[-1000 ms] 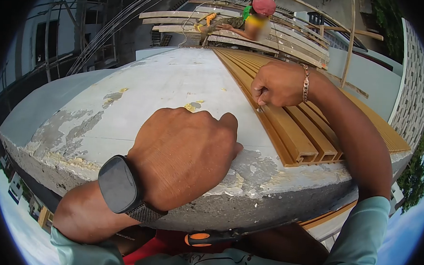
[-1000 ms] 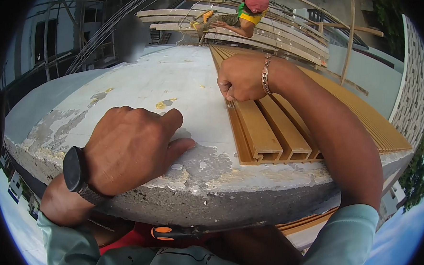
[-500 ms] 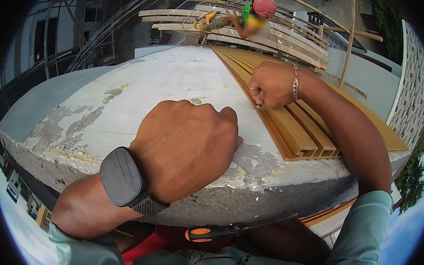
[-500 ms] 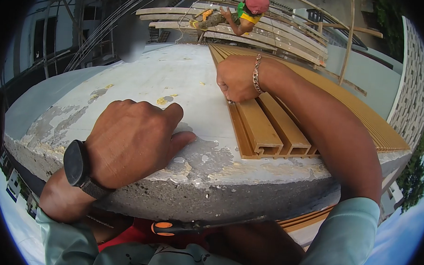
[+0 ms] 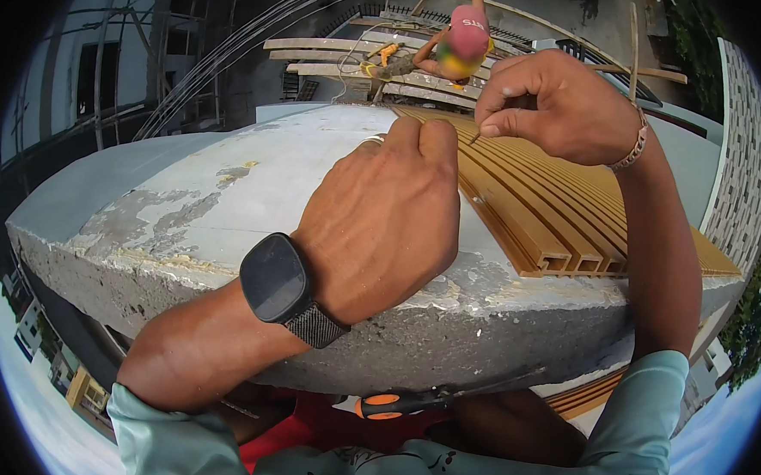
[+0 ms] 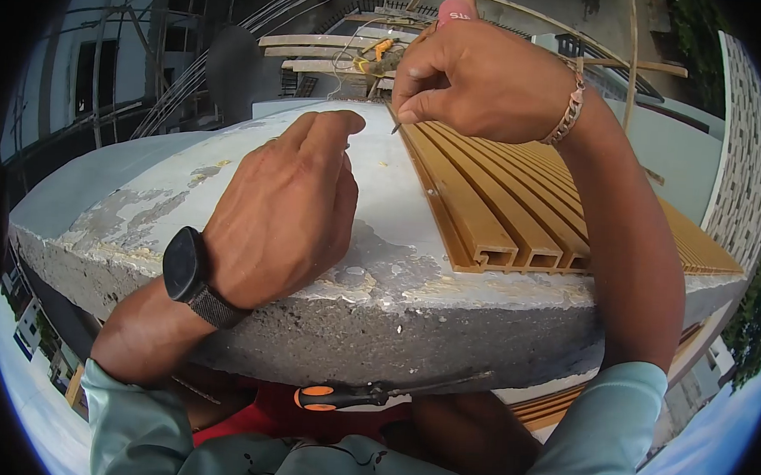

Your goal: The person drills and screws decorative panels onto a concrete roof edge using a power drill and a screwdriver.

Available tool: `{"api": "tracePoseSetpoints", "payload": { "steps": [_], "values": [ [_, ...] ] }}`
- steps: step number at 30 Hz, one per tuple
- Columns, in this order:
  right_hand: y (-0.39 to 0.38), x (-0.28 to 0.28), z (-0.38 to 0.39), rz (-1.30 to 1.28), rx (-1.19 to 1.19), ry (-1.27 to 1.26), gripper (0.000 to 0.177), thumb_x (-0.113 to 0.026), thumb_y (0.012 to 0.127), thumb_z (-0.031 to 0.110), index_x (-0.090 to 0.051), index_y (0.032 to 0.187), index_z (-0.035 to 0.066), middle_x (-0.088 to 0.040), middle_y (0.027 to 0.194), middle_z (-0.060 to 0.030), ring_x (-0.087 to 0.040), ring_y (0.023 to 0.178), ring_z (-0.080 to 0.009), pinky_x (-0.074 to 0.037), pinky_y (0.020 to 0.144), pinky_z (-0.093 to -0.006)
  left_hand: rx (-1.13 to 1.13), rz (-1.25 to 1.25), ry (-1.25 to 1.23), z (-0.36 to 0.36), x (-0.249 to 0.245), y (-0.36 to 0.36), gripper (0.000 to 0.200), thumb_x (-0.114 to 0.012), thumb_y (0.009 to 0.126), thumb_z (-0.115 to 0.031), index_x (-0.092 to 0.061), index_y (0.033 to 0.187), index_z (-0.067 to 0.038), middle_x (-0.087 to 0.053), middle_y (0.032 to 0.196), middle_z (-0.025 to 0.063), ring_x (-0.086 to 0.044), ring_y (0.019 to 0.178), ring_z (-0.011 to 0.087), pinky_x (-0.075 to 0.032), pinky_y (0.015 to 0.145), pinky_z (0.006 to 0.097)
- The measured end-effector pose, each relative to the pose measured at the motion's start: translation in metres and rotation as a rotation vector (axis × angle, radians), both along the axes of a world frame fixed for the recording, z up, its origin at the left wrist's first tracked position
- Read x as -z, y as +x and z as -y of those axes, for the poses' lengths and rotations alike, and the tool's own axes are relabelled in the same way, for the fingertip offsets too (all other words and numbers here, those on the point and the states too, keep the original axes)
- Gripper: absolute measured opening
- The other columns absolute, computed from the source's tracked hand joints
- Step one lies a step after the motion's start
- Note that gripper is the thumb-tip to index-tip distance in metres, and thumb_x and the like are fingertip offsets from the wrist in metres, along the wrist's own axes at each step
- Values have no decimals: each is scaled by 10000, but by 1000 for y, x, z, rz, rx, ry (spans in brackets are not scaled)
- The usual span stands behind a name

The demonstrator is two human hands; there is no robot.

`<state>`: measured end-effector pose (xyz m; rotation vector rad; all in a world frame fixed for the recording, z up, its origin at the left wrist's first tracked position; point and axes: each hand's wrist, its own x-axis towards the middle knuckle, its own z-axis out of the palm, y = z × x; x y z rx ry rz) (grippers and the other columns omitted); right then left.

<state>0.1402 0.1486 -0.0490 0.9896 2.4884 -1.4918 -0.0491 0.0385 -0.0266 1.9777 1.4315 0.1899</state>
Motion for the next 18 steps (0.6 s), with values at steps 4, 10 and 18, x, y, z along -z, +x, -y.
{"api": "tracePoseSetpoints", "payload": {
  "steps": [4, 10, 18],
  "values": [
    [3, -42, 15, -87, 51, 179, 91, -657, 795, 123, -674, 807, 34, -630, 696, -87, -587, 654, -212, -466, 689, -327, -36, 261, 92, -1, 3, 3, 189, -605, 856, -71, -568, 1005, 40, -571, 1009, 228, -609, 765, 336, -484, 638, 373],
    [15, -77, 63, -63, 425, 50, 59, -679, 812, 56, -647, 822, 7, -572, 734, -17, -522, 684, -75, -424, 608, -245, 33, 545, 174, -3, 1, 6, 175, -591, 894, -126, -608, 964, 34, -626, 906, 148, -620, 716, 285, -491, 624, 332],
    [-8, -63, 70, -151, 598, -49, 195, -684, 823, 61, -589, 986, 10, -586, 779, -2, -549, 692, -56, -473, 647, -196, -102, 674, -413, -5, -9, 6, 251, -440, 993, -222, -567, 1047, -11, -636, 737, 62, -601, 603, 108, -487, 533, 239]
  ]
}}
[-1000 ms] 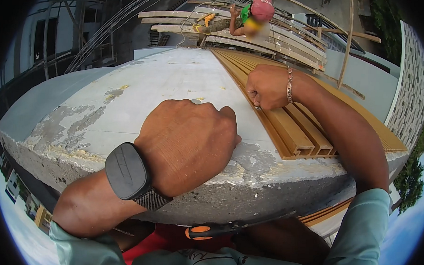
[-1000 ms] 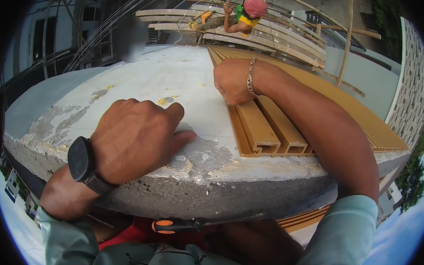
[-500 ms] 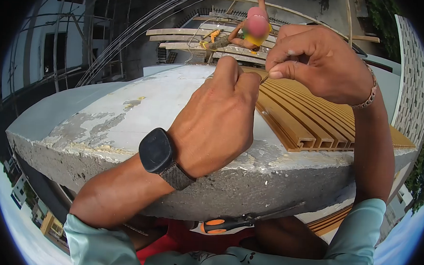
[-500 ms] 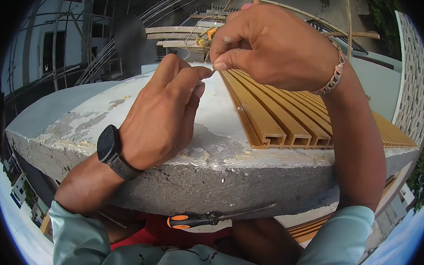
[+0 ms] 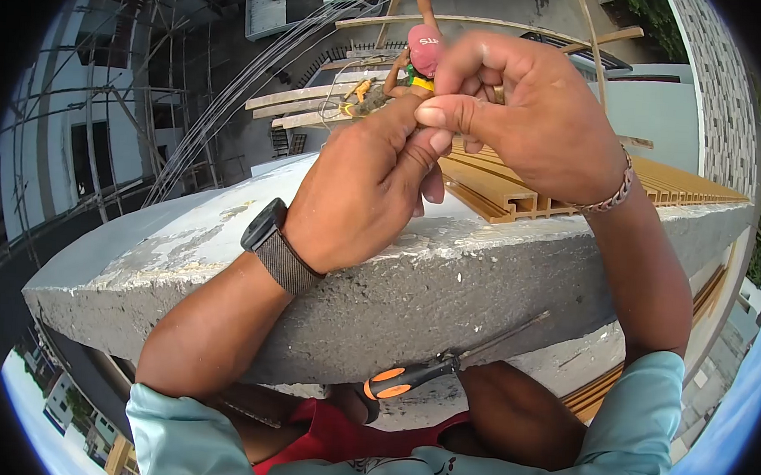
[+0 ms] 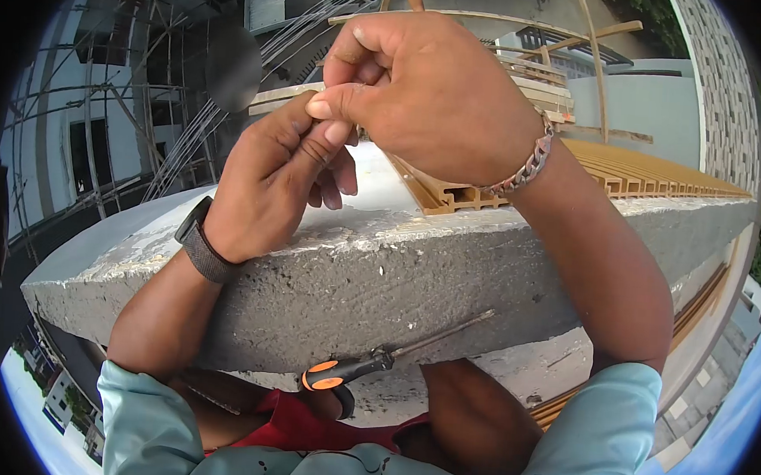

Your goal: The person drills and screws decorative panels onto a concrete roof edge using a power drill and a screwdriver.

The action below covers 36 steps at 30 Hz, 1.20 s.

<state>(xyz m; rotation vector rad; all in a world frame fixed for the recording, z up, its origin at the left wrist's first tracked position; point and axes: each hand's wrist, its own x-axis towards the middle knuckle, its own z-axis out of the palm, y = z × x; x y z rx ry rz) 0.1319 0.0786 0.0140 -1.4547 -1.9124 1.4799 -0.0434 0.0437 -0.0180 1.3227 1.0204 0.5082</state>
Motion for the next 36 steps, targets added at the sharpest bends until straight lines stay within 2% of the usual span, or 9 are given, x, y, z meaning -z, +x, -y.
{"api": "tracePoseSetpoints", "payload": {
  "steps": [3, 8, 14, 18, 21, 25, 28, 30, 36],
  "values": [
    [-8, 3, 7, -298, 336, -21, 147, -673, 843, 71, -591, 950, 13, -597, 794, 0, -542, 699, -36, -465, 634, -190, -226, 297, -163, -7, 4, -1, 247, -388, 1003, -236, -522, 964, -32, -634, 783, 77, -644, 730, 150, -528, 628, 265],
    [-22, 17, 31, -92, 218, 120, 164, -675, 804, 133, -609, 830, -15, -659, 724, -98, -639, 650, -147, -499, 636, -287, -616, 628, -347, -12, 8, -1, 257, -360, 1007, -239, -481, 917, -31, -606, 1067, 180, -622, 926, 196, -526, 823, 325],
    [-42, 33, 21, -193, 254, 117, 148, -646, 780, 105, -623, 860, -18, -670, 779, -150, -662, 697, -265, -510, 652, -339, -446, 659, -235, -8, 18, -6, 261, -371, 1010, -229, -503, 908, -28, -598, 1067, 136, -584, 917, 148, -497, 785, 295],
    [-29, 41, 19, -242, 100, 75, 179, -601, 780, 52, -611, 950, -5, -655, 735, -134, -653, 687, -246, -505, 649, -329, -585, 560, -127, -7, 15, -2, 254, -393, 1005, -259, -517, 931, -51, -604, 1057, 105, -574, 951, 153, -453, 816, 299],
    [1, 34, 5, 215, -198, 134, 235, -527, 798, -3, -586, 1023, 25, -612, 672, -89, -621, 682, -193, -498, 663, -313, -678, 435, -14, -9, 19, -6, 246, -401, 1002, -284, -527, 954, -78, -611, 1079, 87, -562, 999, 166, -412, 857, 319],
    [28, 62, -28, 185, -151, -98, 222, -515, 854, 6, -610, 1053, 39, -591, 690, -17, -562, 642, -90, -444, 614, -232, -599, 263, 113, -2, 12, -2, 279, -405, 1004, -304, -552, 924, -81, -616, 1023, 44, -549, 998, 126, -391, 818, 271],
    [31, 93, -46, 198, -224, -411, 186, -559, 835, 22, -621, 1010, 11, -639, 733, -30, -582, 633, -91, -462, 601, -242, -556, 196, 245, -1, 12, -1, 293, -409, 1006, -291, -555, 901, -60, -601, 957, 26, -521, 893, 86, -387, 769, 240],
    [31, 112, -52, 399, -624, -411, 106, -590, 806, 14, -606, 906, -13, -667, 782, -52, -600, 630, -99, -486, 598, -265, -501, 84, 424, -2, 12, -4, 278, -425, 1002, -272, -554, 911, -44, -587, 924, 19, -470, 806, 73, -376, 744, 221],
    [51, 165, -40, 278, -529, -466, 135, -711, 785, 156, -678, 821, 30, -659, 712, -42, -621, 633, -114, -519, 584, -247, -402, -91, 657, 2, 10, -8, 195, -419, 997, -151, -517, 949, 10, -546, 861, 45, -451, 766, 89, -377, 723, 214]
  ]
}}
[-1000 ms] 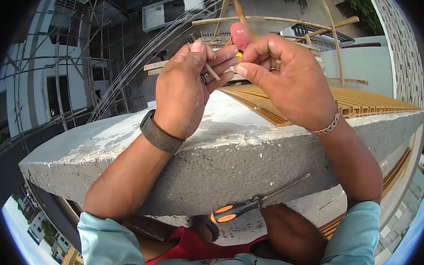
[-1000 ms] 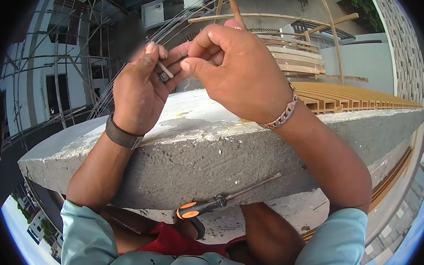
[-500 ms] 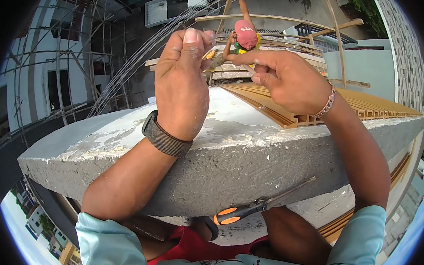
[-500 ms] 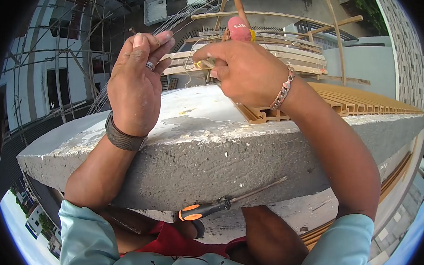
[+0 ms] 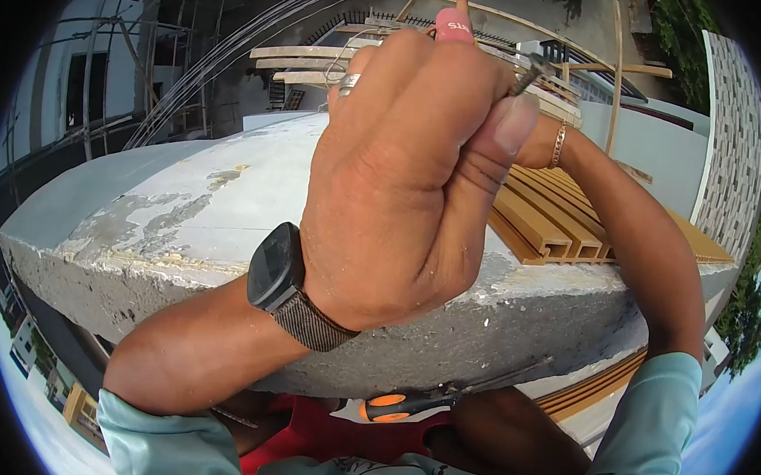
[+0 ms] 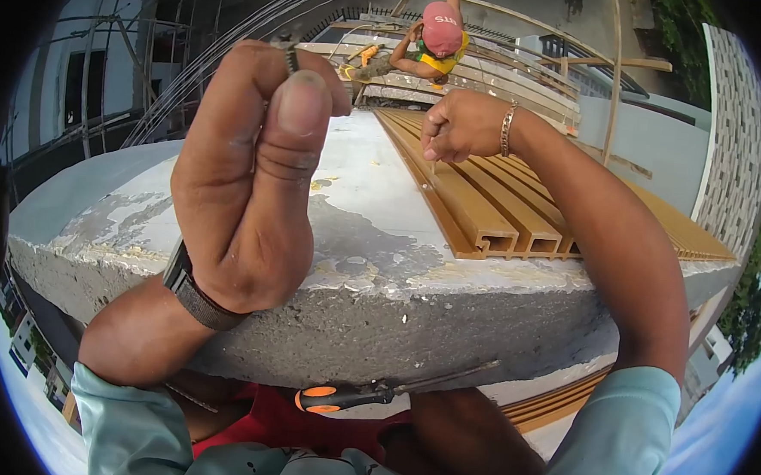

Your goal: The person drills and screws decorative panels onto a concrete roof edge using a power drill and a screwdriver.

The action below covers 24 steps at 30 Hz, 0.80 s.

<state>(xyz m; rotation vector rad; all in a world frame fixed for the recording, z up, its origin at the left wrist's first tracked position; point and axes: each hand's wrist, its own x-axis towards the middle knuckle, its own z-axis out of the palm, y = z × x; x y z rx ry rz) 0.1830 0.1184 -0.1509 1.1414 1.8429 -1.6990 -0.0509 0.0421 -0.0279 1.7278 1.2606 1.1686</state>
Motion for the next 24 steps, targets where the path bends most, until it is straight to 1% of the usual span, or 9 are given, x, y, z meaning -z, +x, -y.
{"api": "tracePoseSetpoints", "payload": {
  "steps": [1, 4, 7, 10, 12, 15, 16, 22, 24],
  "values": [
    [3, 5, 3, -49, 53, -13, 140, -709, 790, 160, -667, 812, 28, -657, 724, -41, -621, 635, -114, -520, 583, -243, 22, -17, 30, 0, 2, -1, 186, -422, 995, -143, -513, 957, 14, -546, 861, 49, -454, 765, 91, -379, 724, 215],
    [3, 5, 7, -147, 111, -61, 166, -711, 797, 169, -638, 788, 20, -652, 742, -47, -621, 633, -111, -524, 581, -237, 70, -45, 75, -1, 6, -4, 171, -428, 991, -130, -509, 979, 21, -549, 861, 55, -459, 761, 93, -383, 720, 215],
    [1, 7, 10, -98, 23, -74, 168, -721, 788, 163, -638, 788, 17, -648, 732, -53, -619, 624, -114, -524, 573, -243, 75, -65, 56, 0, 3, -3, 170, -431, 990, -127, -513, 995, 21, -557, 864, 56, -460, 750, 87, -383, 706, 210],
    [0, 10, 10, -135, 52, -119, 168, -729, 779, 157, -639, 786, 16, -647, 727, -50, -617, 615, -117, -521, 562, -246, 55, -85, 1, 1, -1, -2, 174, -433, 990, -133, -522, 999, 16, -564, 866, 53, -457, 734, 76, -382, 687, 201],
    [-2, 8, 10, -116, 43, -90, 168, -730, 779, 157, -639, 782, 16, -646, 724, -52, -617, 613, -120, -520, 556, -248, 51, -88, -26, 1, -1, -2, 174, -435, 989, -135, -526, 1000, 13, -567, 867, 51, -455, 726, 70, -381, 677, 197],
    [-2, 12, 11, -102, 52, -69, 172, -732, 778, 157, -637, 775, 13, -645, 720, -53, -619, 614, -122, -520, 555, -250, 57, -85, 4, 1, 0, -2, 177, -436, 990, -140, -531, 997, 9, -570, 869, 44, -444, 708, 59, -381, 658, 195],
    [-2, 14, 11, -100, 56, -65, 174, -732, 778, 157, -636, 773, 12, -644, 720, -54, -620, 614, -123, -520, 556, -251, 60, -76, -25, 1, -1, -2, 181, -437, 990, -144, -531, 996, 10, -570, 868, 44, -441, 706, 58, -382, 657, 195],
    [0, 22, 13, -131, 29, -48, 168, -742, 766, 151, -642, 762, 15, -651, 707, -51, -618, 607, -124, -514, 553, -250, 55, -77, -48, 2, -2, -1, 194, -445, 990, -161, -534, 992, 11, -567, 860, 40, -427, 693, 58, -383, 651, 196],
    [-2, 28, 13, -131, -55, -1, 145, -750, 745, 123, -648, 734, 21, -652, 686, -51, -615, 598, -121, -500, 542, -258, 48, -99, -63, 1, -4, -1, 194, -447, 990, -164, -535, 991, 9, -564, 857, 39, -431, 698, 62, -385, 655, 198]
  ]
}}
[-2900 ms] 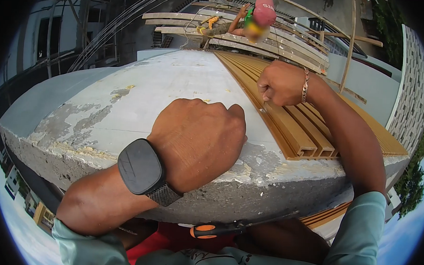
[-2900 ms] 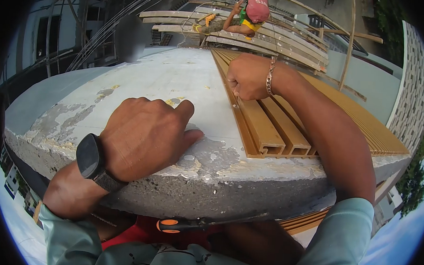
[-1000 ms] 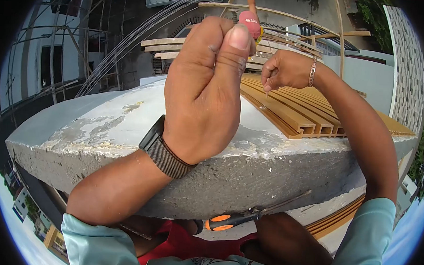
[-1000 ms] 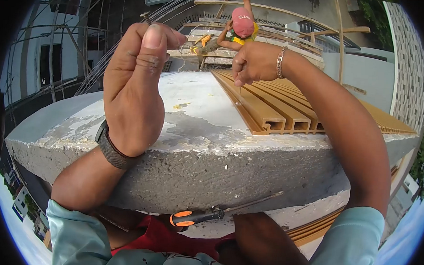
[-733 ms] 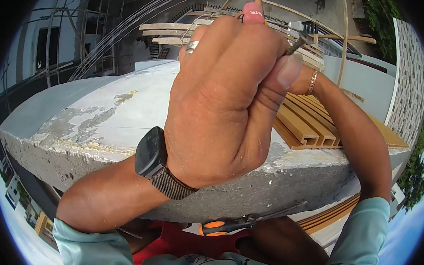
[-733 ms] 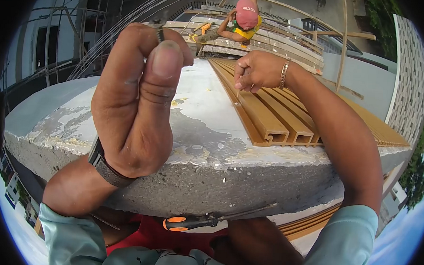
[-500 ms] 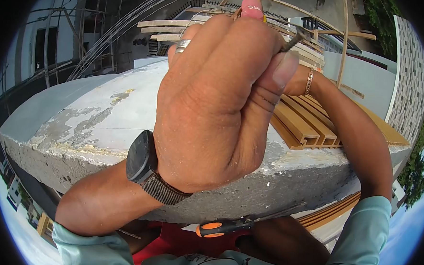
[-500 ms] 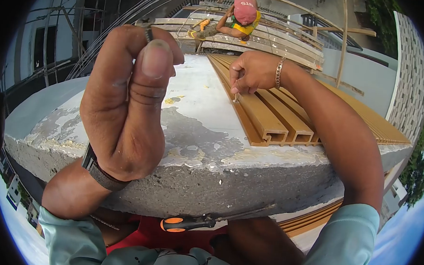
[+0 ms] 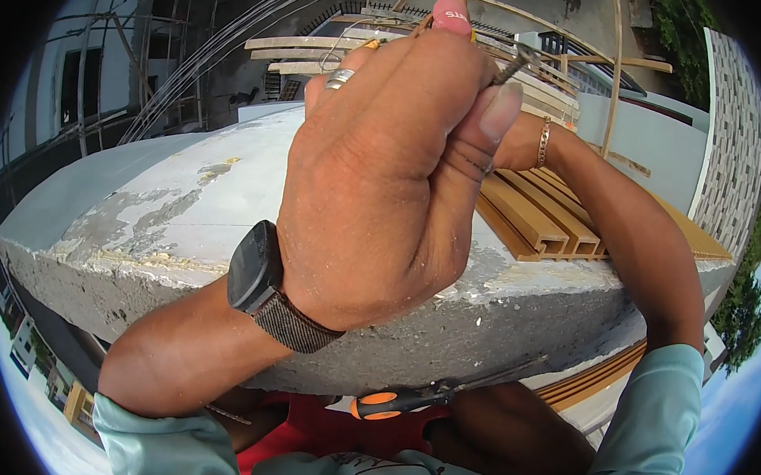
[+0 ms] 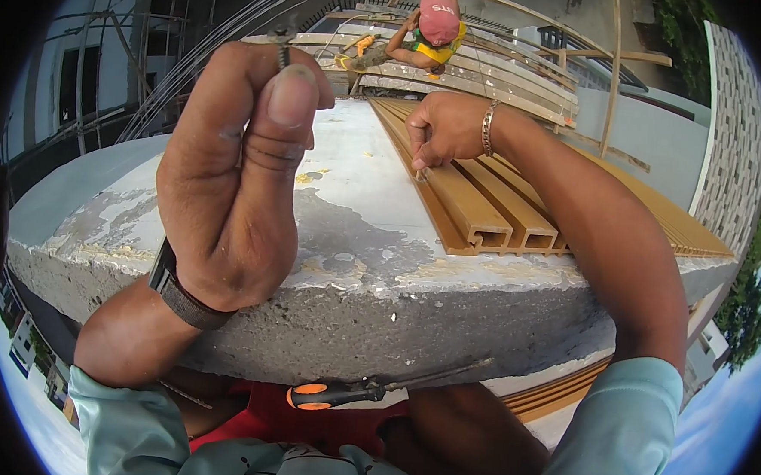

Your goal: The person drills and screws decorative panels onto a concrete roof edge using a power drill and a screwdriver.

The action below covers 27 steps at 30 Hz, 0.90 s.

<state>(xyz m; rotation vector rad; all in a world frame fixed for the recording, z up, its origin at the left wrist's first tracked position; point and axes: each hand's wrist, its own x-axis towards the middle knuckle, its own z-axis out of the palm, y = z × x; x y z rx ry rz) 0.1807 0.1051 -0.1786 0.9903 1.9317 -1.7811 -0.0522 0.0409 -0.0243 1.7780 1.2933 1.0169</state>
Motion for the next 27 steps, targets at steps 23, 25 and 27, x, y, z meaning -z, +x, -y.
{"api": "tracePoseSetpoints", "payload": {
  "steps": [23, 25, 27],
  "values": [
    [-9, -35, 2, 9, -45, 109, 137, -781, 704, 117, -664, 710, 47, -657, 661, -37, -590, 598, -118, -447, 549, -280, -101, -79, 66, 4, 8, 12, 73, -620, 813, -19, -608, 885, -19, -491, 774, 102, -490, 720, 278, -382, 639, 371],
    [-11, -36, 0, 3, -56, 106, 140, -776, 706, 104, -654, 706, 36, -652, 652, -38, -591, 596, -114, -441, 531, -284, -88, -67, 70, 5, 10, 11, 124, -612, 803, -3, -625, 926, -17, -508, 786, 103, -512, 716, 280, -396, 630, 374],
    [-12, -41, -7, 9, 30, 81, 144, -764, 720, 100, -642, 704, 24, -643, 640, -42, -593, 595, -115, -442, 520, -278, -69, -84, 48, 6, 9, 12, 140, -607, 803, 1, -627, 941, -14, -514, 792, 107, -520, 717, 282, -400, 626, 374]
  ]
}}
